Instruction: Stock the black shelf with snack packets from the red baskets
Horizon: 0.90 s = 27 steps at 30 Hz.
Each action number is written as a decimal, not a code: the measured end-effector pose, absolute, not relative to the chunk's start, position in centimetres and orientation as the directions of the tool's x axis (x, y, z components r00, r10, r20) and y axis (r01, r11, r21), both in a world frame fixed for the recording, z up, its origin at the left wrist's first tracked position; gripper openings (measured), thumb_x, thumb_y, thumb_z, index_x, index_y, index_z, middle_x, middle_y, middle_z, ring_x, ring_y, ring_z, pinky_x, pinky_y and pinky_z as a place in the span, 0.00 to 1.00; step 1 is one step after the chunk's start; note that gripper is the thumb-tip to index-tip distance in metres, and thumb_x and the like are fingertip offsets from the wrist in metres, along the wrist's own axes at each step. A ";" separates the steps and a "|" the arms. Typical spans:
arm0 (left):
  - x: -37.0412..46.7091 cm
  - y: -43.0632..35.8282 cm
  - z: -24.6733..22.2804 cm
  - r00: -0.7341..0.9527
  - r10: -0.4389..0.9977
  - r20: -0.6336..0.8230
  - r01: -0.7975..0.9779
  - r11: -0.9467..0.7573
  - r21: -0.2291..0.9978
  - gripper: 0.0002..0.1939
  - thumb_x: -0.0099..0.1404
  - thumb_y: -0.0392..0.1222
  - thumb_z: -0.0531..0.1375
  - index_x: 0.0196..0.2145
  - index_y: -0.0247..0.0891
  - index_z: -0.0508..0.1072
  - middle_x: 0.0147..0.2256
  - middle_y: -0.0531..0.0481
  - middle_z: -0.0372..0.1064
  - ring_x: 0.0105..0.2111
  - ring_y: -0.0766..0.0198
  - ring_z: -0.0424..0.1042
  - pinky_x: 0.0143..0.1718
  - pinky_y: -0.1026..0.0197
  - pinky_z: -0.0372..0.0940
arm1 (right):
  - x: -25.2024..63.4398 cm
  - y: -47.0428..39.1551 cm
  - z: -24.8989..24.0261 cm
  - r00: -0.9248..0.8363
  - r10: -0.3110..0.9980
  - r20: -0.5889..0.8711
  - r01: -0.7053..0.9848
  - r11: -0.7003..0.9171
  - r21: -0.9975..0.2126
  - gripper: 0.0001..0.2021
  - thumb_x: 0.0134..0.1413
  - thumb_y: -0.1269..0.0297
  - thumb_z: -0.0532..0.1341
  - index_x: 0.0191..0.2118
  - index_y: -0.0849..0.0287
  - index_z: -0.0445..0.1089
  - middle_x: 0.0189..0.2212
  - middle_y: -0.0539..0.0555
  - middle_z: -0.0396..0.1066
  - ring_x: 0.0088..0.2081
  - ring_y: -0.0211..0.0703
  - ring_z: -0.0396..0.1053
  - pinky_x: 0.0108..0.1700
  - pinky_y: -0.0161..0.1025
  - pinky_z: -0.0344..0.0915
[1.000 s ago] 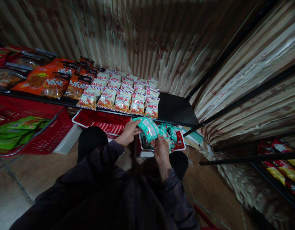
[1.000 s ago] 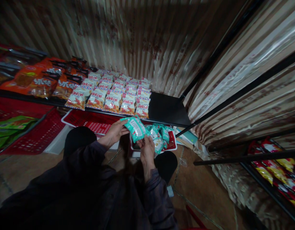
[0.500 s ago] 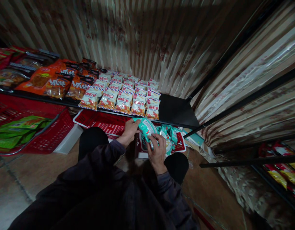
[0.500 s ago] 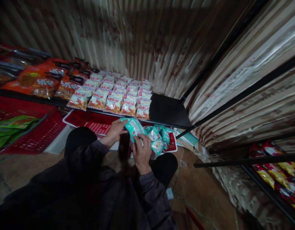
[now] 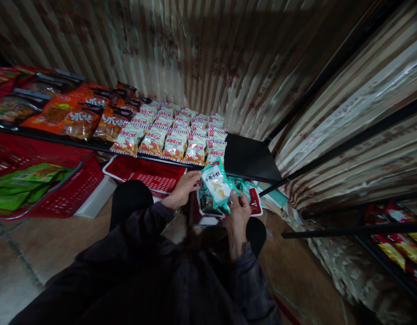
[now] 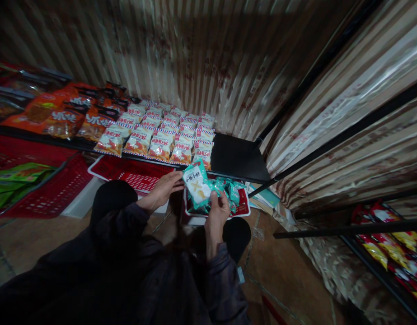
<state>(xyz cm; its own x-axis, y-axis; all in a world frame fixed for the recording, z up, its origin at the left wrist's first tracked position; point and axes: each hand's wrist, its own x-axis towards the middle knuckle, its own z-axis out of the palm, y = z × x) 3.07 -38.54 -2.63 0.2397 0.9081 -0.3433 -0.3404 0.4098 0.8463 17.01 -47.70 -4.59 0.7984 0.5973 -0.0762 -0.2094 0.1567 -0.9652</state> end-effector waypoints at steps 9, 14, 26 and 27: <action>3.6 -38.2 -2.4 0.202 0.923 -0.329 -0.428 0.385 0.818 0.15 0.45 0.45 0.72 0.28 0.35 0.73 0.29 0.51 0.74 0.28 0.67 0.71 0.33 0.64 0.64 | 16.8 -48.5 -5.8 0.732 0.634 -0.250 -0.367 0.058 -0.929 0.19 0.32 0.51 0.71 0.30 0.58 0.70 0.25 0.46 0.70 0.26 0.35 0.67 0.28 0.33 0.65; 4.1 -38.2 -2.2 0.172 0.933 -0.317 -0.422 0.360 0.832 0.14 0.46 0.44 0.71 0.25 0.35 0.72 0.25 0.53 0.72 0.26 0.68 0.70 0.32 0.65 0.63 | 16.4 -48.7 -6.9 0.746 0.634 -0.204 -0.305 0.053 -0.951 0.18 0.33 0.50 0.70 0.28 0.58 0.69 0.23 0.45 0.68 0.25 0.34 0.65 0.28 0.33 0.65; 6.6 -37.6 -1.2 0.318 0.922 -0.222 -0.370 0.337 0.866 0.21 0.41 0.51 0.72 0.27 0.37 0.70 0.23 0.54 0.71 0.27 0.63 0.71 0.29 0.64 0.62 | 19.5 -49.2 -7.6 0.521 0.807 -0.280 -0.292 -0.139 -0.946 0.29 0.32 0.49 0.73 0.44 0.58 0.77 0.38 0.54 0.77 0.34 0.43 0.72 0.30 0.35 0.67; 7.2 -37.4 -1.2 0.319 0.923 -0.214 -0.365 0.328 0.871 0.21 0.41 0.51 0.72 0.27 0.37 0.70 0.23 0.53 0.70 0.27 0.63 0.71 0.28 0.64 0.62 | 19.9 -49.0 -7.8 0.553 0.784 -0.281 -0.295 -0.131 -0.946 0.30 0.31 0.49 0.73 0.43 0.59 0.77 0.38 0.54 0.77 0.33 0.43 0.72 0.29 0.35 0.67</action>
<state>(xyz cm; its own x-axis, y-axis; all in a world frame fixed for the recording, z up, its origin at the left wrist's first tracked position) 7.24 -37.36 -1.18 0.3189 0.9234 -0.2138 -0.3655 0.3279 0.8712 19.88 -48.98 -7.80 0.5529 0.7844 -0.2810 -0.2950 -0.1312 -0.9465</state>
